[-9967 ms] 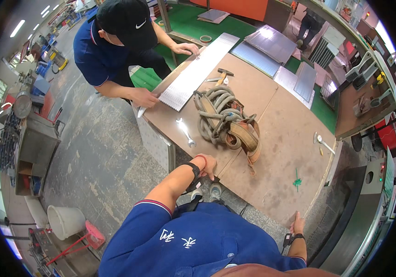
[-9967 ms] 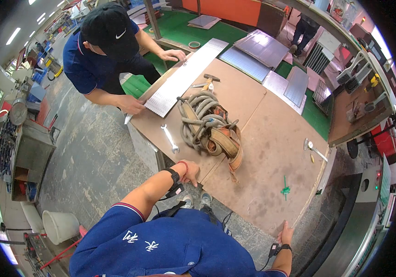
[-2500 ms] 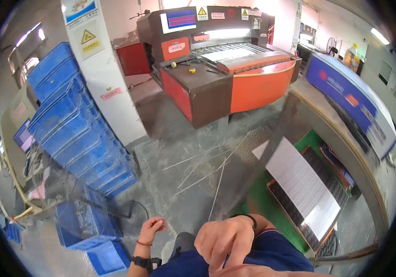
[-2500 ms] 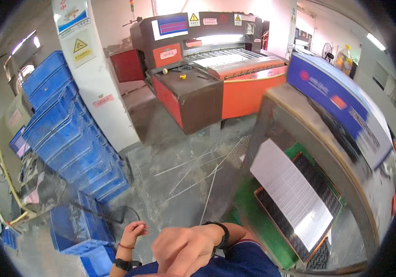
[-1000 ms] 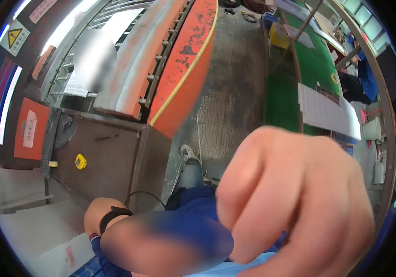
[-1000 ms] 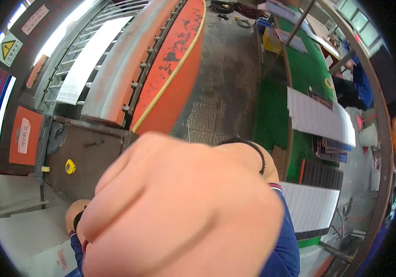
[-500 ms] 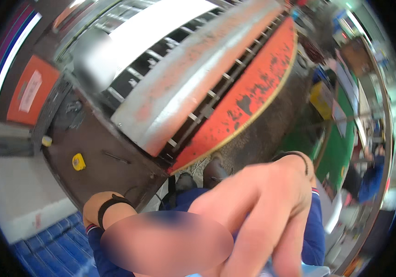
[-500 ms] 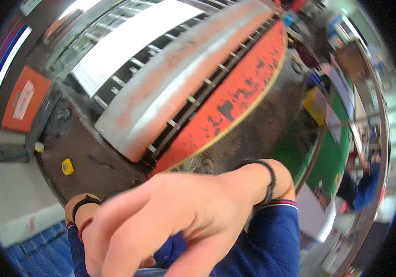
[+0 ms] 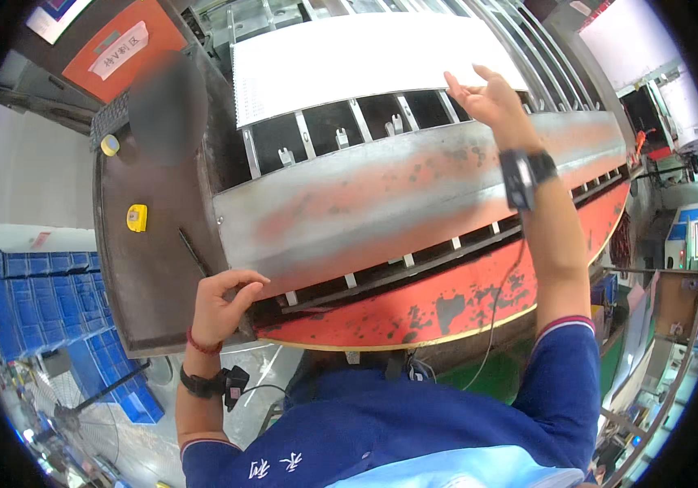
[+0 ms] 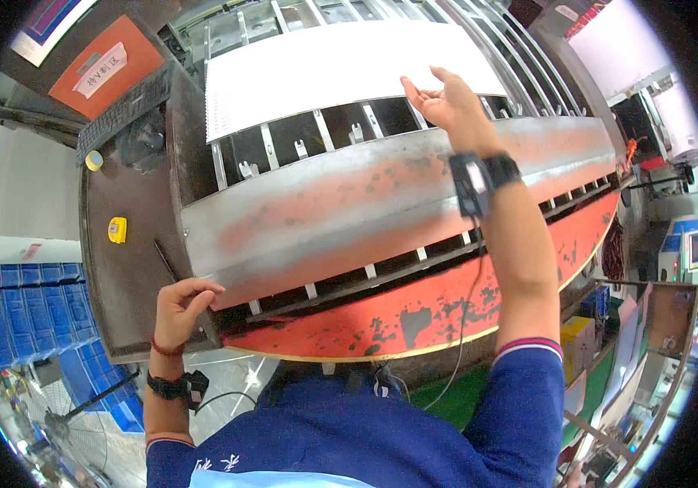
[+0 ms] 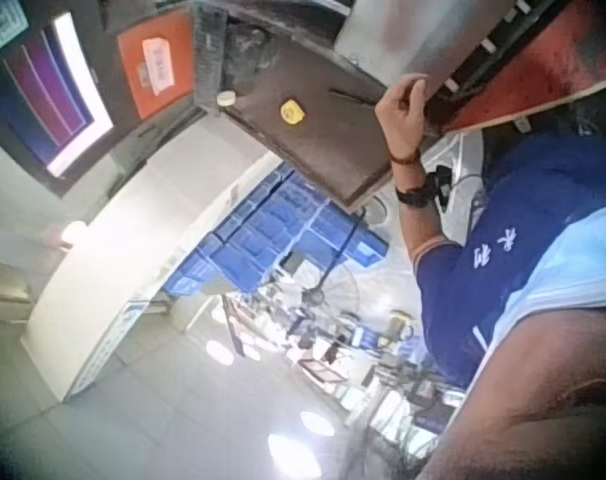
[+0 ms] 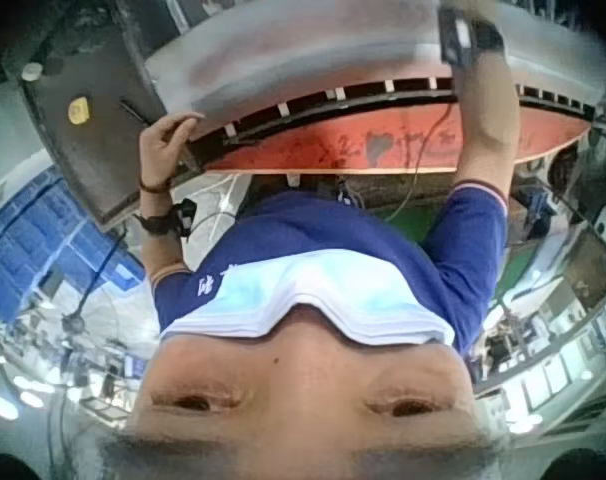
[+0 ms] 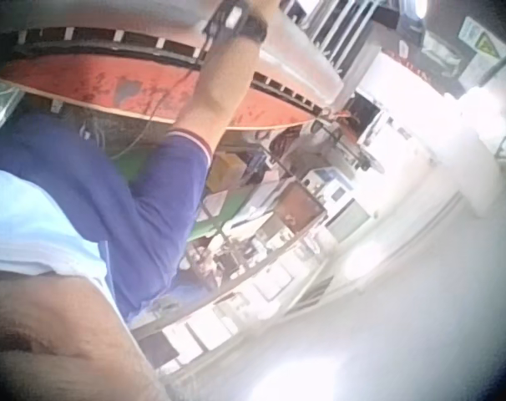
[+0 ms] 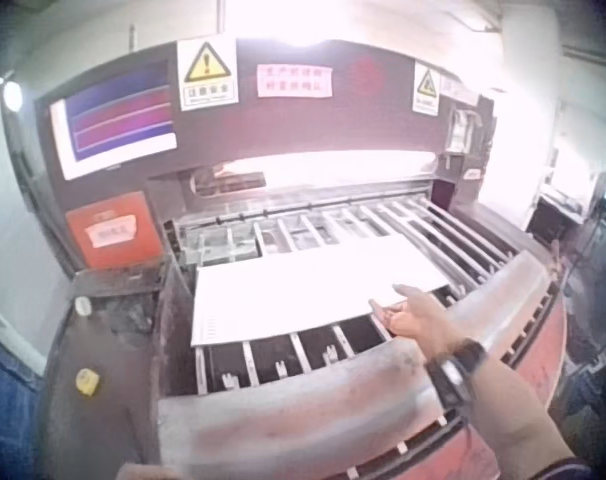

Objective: Handling printed circuit boards on a machine and checking printed labels in an electronics factory.

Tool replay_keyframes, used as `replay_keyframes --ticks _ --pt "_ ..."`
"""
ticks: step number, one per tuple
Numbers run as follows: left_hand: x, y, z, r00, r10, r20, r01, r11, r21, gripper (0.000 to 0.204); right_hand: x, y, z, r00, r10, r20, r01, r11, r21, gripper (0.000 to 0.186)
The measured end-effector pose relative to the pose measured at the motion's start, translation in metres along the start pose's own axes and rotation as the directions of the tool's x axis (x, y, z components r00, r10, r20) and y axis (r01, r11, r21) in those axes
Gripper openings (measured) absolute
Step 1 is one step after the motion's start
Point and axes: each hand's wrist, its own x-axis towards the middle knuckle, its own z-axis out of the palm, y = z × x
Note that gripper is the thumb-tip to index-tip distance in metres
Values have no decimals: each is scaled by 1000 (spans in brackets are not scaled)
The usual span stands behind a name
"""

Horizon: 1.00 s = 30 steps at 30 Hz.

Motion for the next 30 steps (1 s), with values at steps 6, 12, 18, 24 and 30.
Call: replay_keyframes --ticks 6,12,18,24,30 --pt "-19 -5 9 994 -90 -56 91 996 10 9 102 13 -34 922 22 -387 0 998 58 78" --pt "-41 -7 6 974 -217 -59 213 975 -71 11 144 14 -59 932 357 -65 -355 934 49 37" --pt "-51 -15 6 985 -137 -104 140 990 19 11 152 24 -52 953 -77 -293 0 967 -254 12" --pt "-49 -13 16 984 -157 -87 154 987 -47 11 144 12 -42 981 -27 -192 -43 935 -353 7" --pt "-50 -12 22 983 -161 -85 160 987 -12 11 105 4 -15 989 -68 -128 25 950 -310 10"
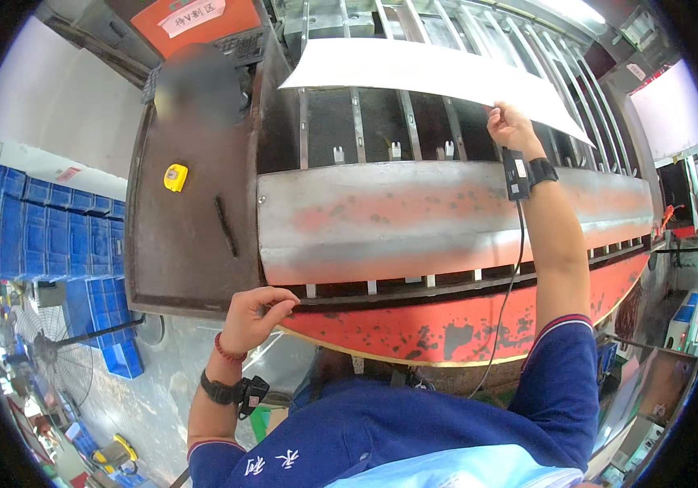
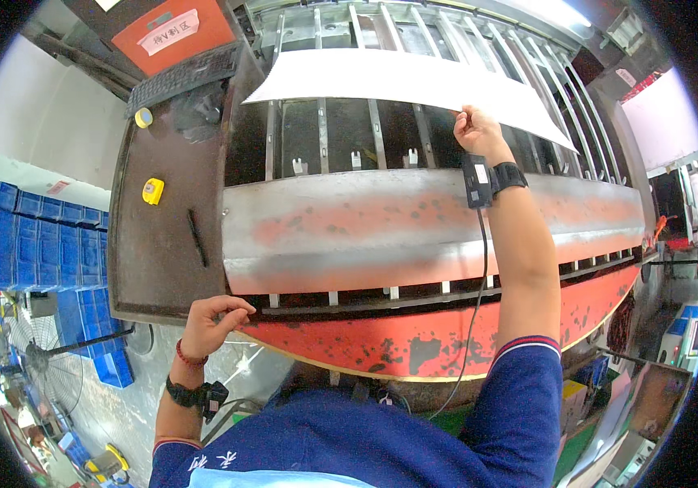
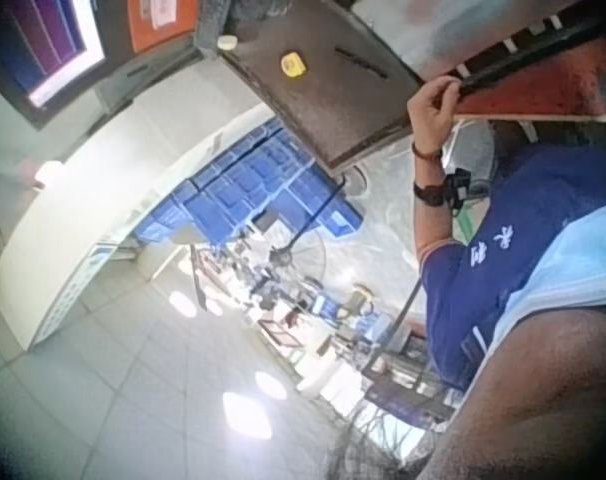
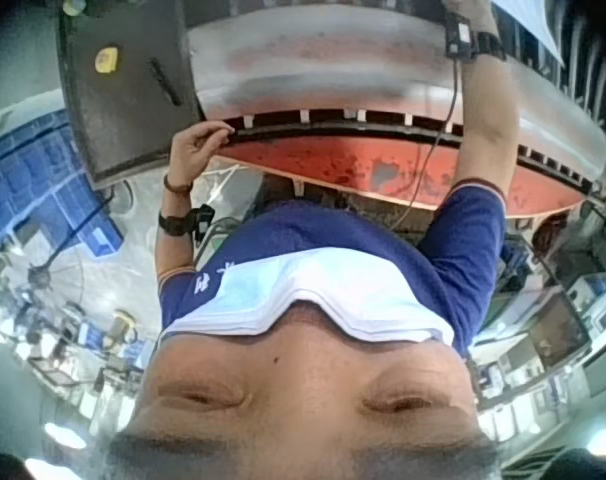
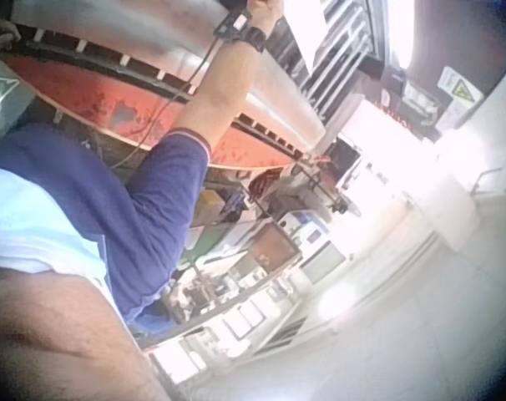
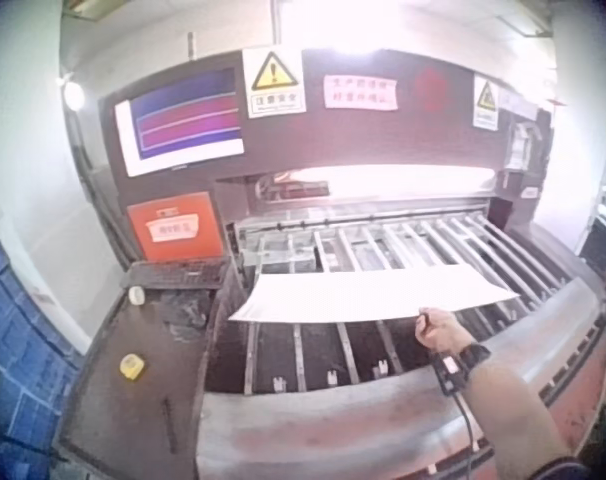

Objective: Handling printed circuit boards on a machine and checking printed labels in an electronics factory.

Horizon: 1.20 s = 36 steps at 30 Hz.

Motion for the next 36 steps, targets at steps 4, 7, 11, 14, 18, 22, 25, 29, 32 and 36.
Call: replay_keyframes --ticks 4,7,11,14,18,22,25,29,32,36 --pt "-1 1 9 1000 1 0 -1 998 -70 10 -38 0 -1 997 -78 -8 78 997 -30 12" --pt "-1 2 15 1000 26 1 -25 994 -105 10 -62 4 -13 1000 -27 -12 27 999 -27 9" --pt "0 3 22 996 85 35 -84 996 -28 11 -91 11 -32 1000 1 -7 -1 999 35 7" --pt "2 3 29 994 92 60 -90 996 -26 11 -116 16 -46 999 23 27 -24 997 68 6" --pt "3 5 42 989 126 84 -126 992 2 11 -150 26 -61 996 -80 37 79 996 30 8" --pt "4 9 52 985 146 88 -140 988 -63 11 -184 35 -76 995 -84 49 82 996 45 10" --pt "5 9 56 983 129 127 -128 992 -15 13 -211 47 -87 987 -156 43 157 988 -18 10" --pt "5 4 65 988 55 143 -48 997 -52 13 -248 69 -103 984 -177 26 178 981 -75 11" --pt "4 -1 74 987 9 162 14 990 -144 14 -272 88 -115 990 -140 -17 138 987 -79 13" --pt "1 -8 84 976 -64 208 109 971 -212 16 -299 114 -132 994 -69 -84 66 997 -40 12"
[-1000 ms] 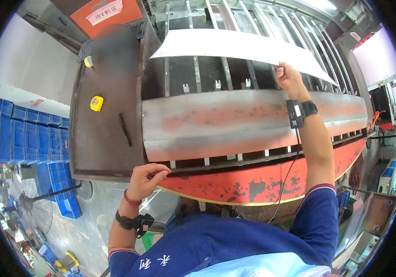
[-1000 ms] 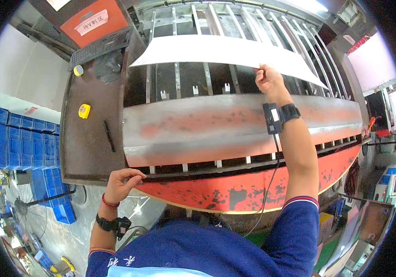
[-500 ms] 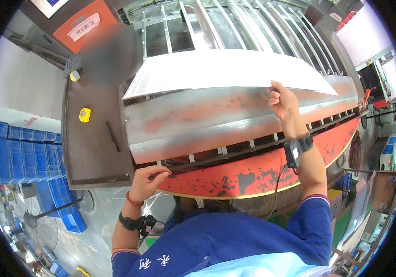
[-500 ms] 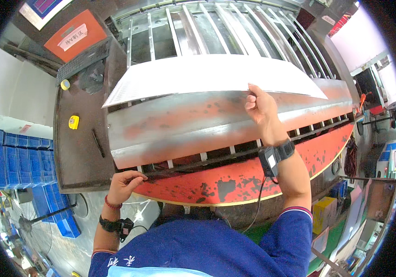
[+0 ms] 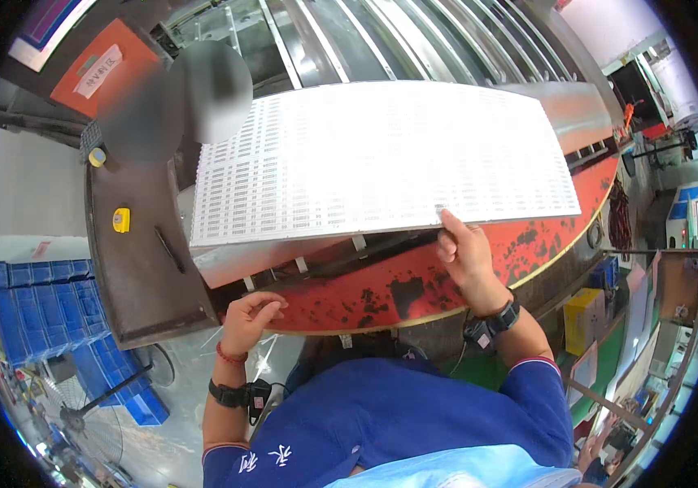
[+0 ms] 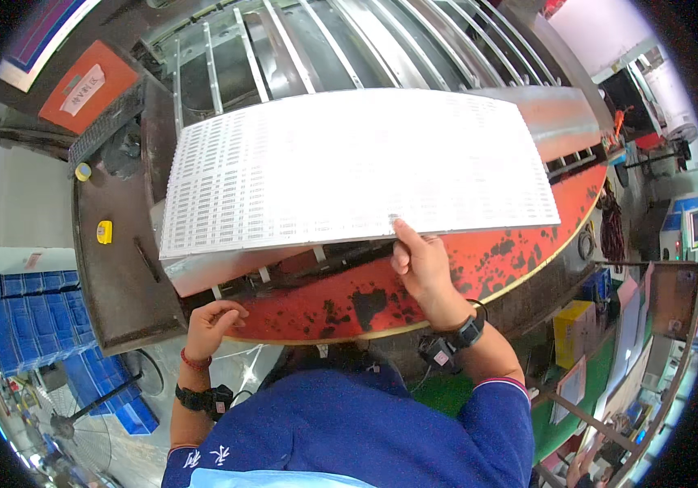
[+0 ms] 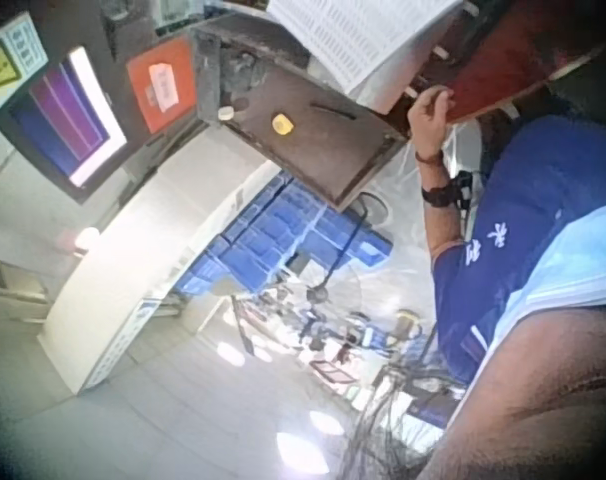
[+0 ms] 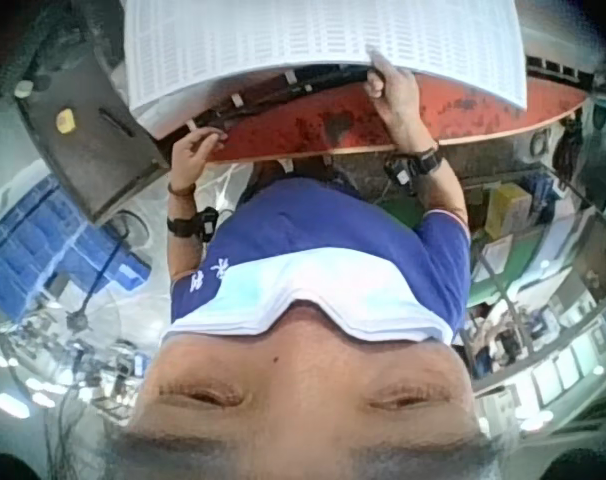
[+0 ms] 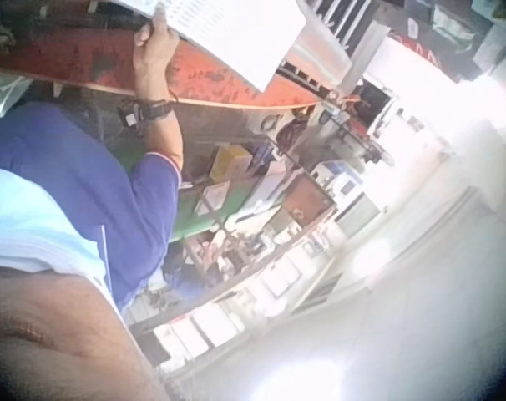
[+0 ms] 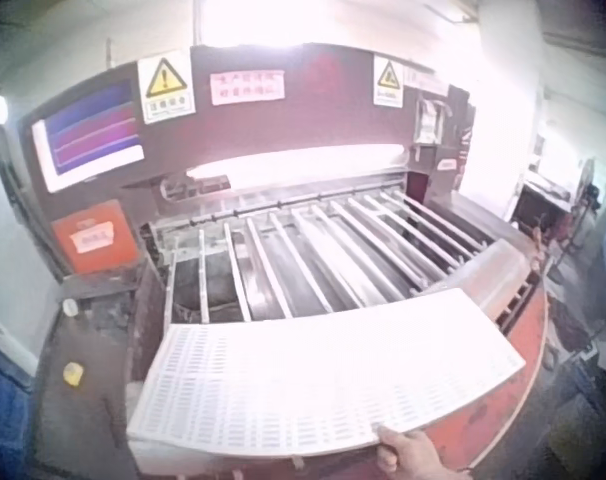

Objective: Handling printed circuit boards on a machine and checking printed labels in an electronics factory.

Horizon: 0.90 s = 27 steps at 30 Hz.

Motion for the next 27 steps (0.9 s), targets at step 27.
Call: replay_keyframes --ticks 27 --pt "30 -41 25 985 -136 -104 36 759 -650 18 -43 105 -69 996 -64 60 52 981 187 14"
